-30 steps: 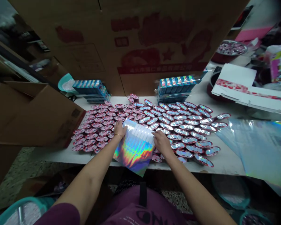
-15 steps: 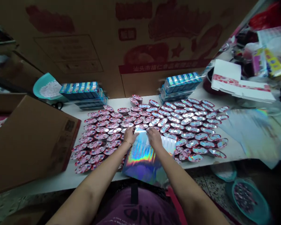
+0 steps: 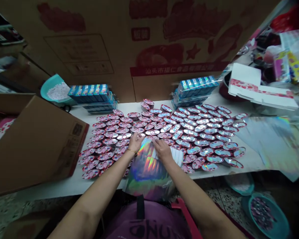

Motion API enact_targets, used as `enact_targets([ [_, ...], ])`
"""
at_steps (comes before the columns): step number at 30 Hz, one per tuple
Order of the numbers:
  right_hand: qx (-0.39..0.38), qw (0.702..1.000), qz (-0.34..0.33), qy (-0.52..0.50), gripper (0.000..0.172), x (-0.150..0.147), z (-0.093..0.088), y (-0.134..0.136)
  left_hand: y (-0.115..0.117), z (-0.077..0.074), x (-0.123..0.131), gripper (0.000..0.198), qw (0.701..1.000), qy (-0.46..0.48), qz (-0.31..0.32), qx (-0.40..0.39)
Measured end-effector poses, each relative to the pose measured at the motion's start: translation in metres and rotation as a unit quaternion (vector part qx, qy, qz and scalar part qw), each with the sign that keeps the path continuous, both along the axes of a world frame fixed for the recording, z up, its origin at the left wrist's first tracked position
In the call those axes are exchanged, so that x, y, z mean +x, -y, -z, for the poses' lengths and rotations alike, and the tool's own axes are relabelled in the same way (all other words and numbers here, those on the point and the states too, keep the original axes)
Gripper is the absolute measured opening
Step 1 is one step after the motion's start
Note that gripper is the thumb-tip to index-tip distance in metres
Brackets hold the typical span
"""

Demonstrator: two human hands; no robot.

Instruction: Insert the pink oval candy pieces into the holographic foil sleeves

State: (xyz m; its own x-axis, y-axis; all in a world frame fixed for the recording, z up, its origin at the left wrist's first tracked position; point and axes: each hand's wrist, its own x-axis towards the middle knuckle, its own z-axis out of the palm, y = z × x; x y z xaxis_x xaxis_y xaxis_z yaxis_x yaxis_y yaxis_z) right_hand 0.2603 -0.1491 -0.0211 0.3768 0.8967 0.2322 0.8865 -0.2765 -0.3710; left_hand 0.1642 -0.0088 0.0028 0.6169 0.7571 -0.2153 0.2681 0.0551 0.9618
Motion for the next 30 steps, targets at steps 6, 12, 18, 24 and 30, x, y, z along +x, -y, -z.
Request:
enact_targets([
  [6,0.064,0.996,0.048,-0.044,0.029,-0.035,-0.011,-0.007,-0.004,-0.012,-0.020,0.017,0.998,-0.024,-0.012,0.064],
  [12,0.116,0.988,0.048,-0.087,0.028,-0.030,-0.021,0.009,-0.010,-0.024,-0.018,0.021,0.998,-0.047,0.015,0.048],
  [18,0.079,0.995,0.066,0.003,0.031,-0.023,-0.023,0.013,0.003,-0.020,-0.011,0.025,0.999,0.019,0.013,0.026],
  [24,0.118,0.992,0.034,-0.005,0.024,-0.030,-0.017,0.013,0.002,-0.010,-0.011,0.022,0.999,-0.012,0.025,0.046],
  [30,0.189,0.927,0.067,-0.318,0.014,-0.034,-0.061,0.038,-0.041,-0.017,-0.016,0.007,0.937,-0.182,0.021,0.297],
])
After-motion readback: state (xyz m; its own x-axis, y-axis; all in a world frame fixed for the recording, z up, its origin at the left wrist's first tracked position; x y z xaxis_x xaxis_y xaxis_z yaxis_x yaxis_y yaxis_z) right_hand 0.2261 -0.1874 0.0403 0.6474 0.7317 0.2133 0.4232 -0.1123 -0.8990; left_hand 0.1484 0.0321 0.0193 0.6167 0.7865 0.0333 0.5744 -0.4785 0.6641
